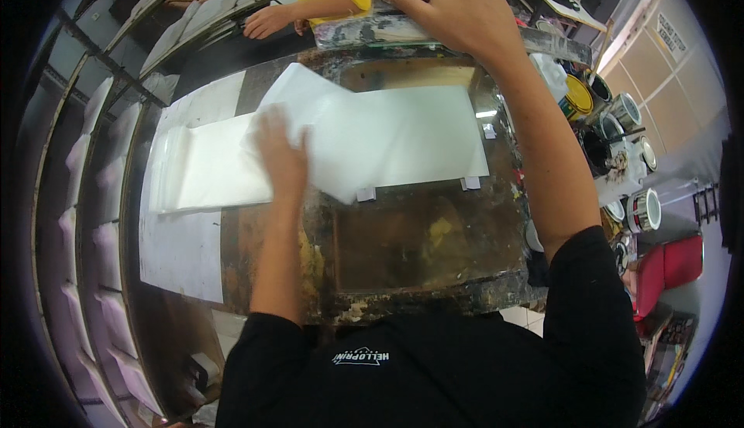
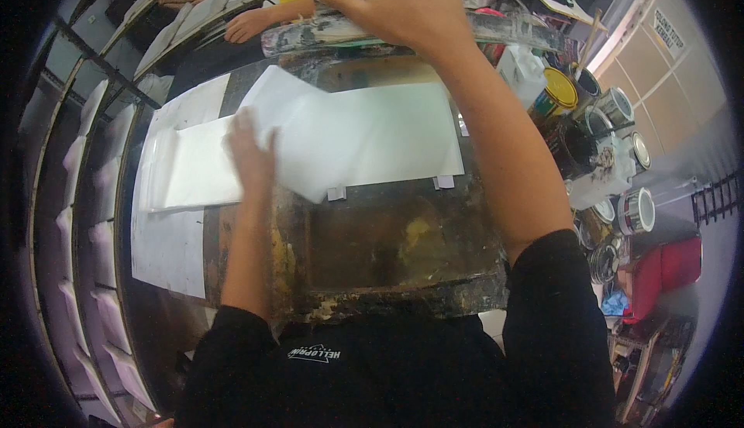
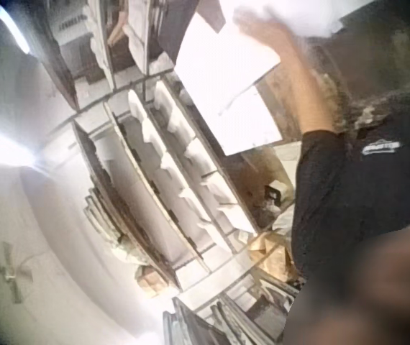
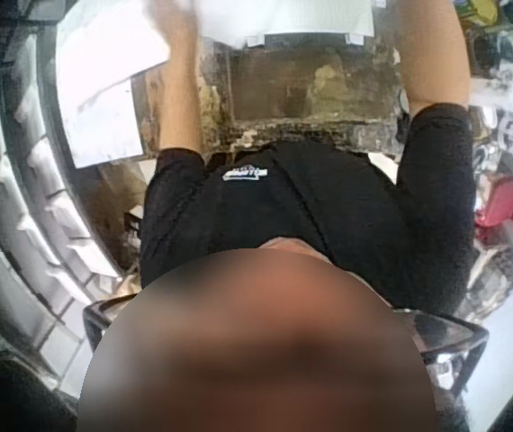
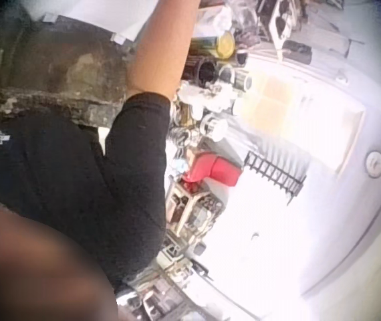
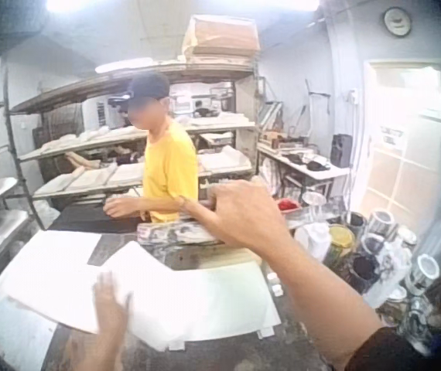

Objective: The person performs screen printing by placing white sheets on a table, aligning a screen frame, and using a squeegee to pull ink across the mesh. They repeat the process for multiple sheets, lifting the screen and moving each printed sheet aside.

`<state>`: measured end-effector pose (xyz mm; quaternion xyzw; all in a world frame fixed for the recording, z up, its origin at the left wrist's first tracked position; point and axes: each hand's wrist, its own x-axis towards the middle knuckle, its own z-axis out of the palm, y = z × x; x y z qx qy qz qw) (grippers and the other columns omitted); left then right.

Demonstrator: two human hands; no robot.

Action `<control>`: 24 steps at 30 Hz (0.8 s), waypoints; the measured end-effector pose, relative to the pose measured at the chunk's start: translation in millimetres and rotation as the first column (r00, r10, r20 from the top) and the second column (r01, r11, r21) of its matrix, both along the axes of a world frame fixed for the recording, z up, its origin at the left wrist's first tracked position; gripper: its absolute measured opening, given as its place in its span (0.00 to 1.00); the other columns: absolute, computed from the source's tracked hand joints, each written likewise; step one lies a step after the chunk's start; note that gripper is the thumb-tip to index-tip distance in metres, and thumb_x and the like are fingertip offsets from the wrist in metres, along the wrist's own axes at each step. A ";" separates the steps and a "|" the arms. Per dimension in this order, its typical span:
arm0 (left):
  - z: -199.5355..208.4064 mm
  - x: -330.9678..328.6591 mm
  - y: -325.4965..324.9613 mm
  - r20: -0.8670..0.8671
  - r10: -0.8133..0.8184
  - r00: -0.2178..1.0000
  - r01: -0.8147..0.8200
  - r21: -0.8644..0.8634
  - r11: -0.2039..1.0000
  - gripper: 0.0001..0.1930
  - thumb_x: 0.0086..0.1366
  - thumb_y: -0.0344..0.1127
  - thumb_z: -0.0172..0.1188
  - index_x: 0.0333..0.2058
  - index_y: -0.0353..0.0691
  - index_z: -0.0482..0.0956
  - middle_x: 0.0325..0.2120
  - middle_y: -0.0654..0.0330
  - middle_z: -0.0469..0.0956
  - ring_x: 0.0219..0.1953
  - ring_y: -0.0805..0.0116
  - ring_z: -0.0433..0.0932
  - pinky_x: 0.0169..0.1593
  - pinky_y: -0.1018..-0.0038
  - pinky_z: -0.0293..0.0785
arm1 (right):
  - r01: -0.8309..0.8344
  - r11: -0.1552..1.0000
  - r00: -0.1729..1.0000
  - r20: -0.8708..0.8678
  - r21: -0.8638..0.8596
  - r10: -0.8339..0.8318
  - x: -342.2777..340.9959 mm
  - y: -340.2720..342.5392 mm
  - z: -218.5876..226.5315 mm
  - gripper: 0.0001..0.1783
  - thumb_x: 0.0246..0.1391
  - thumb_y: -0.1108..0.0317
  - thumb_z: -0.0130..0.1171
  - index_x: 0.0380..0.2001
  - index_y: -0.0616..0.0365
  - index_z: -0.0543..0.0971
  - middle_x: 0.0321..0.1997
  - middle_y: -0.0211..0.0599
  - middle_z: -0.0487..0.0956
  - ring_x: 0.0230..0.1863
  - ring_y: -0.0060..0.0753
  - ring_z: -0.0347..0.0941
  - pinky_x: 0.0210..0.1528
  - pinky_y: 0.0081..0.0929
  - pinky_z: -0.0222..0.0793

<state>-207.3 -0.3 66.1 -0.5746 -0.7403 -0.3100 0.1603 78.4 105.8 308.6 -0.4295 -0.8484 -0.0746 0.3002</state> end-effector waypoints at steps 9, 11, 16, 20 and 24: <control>-90.6 224.1 2.4 0.040 -0.494 0.868 0.478 -0.333 0.813 0.31 0.80 0.53 0.45 0.76 0.48 0.61 0.78 0.49 0.54 0.80 0.40 0.48 0.77 0.35 0.37 | 0.047 0.999 0.999 0.002 0.027 -0.047 -6.8 19.2 8.5 0.48 0.65 0.26 0.46 0.21 0.66 0.85 0.24 0.57 0.83 0.31 0.58 0.83 0.38 0.51 0.76; -92.5 224.5 3.7 0.075 -0.496 0.865 0.484 -0.384 0.786 0.30 0.81 0.51 0.44 0.76 0.49 0.62 0.78 0.49 0.55 0.80 0.40 0.49 0.77 0.35 0.36 | 0.023 0.998 1.000 -0.003 0.054 -0.023 -5.2 21.7 8.8 0.48 0.65 0.25 0.45 0.21 0.65 0.85 0.23 0.55 0.83 0.31 0.57 0.83 0.38 0.49 0.77; -81.2 221.9 7.6 0.137 -0.477 0.868 0.491 -0.371 0.788 0.27 0.82 0.48 0.41 0.74 0.50 0.66 0.77 0.53 0.59 0.79 0.43 0.51 0.78 0.36 0.36 | 0.040 0.999 0.999 0.005 0.025 -0.040 -7.5 29.2 17.8 0.50 0.65 0.24 0.42 0.23 0.65 0.85 0.26 0.56 0.84 0.33 0.58 0.84 0.39 0.51 0.78; -66.3 214.7 17.6 0.459 -0.427 0.779 0.592 -0.315 0.742 0.26 0.81 0.47 0.42 0.71 0.48 0.70 0.76 0.57 0.62 0.79 0.44 0.52 0.78 0.36 0.36 | 0.051 0.996 0.998 0.025 0.067 -0.053 -8.0 35.0 20.3 0.52 0.65 0.23 0.39 0.26 0.67 0.86 0.32 0.60 0.85 0.39 0.61 0.84 0.45 0.52 0.78; -61.3 219.6 19.5 0.357 -0.526 0.772 0.627 -0.292 0.722 0.26 0.81 0.47 0.41 0.71 0.47 0.70 0.76 0.57 0.62 0.79 0.43 0.53 0.77 0.34 0.35 | -0.042 0.998 0.999 0.020 0.057 0.041 0.1 35.3 25.3 0.52 0.66 0.23 0.38 0.32 0.68 0.87 0.36 0.61 0.86 0.43 0.62 0.84 0.49 0.51 0.78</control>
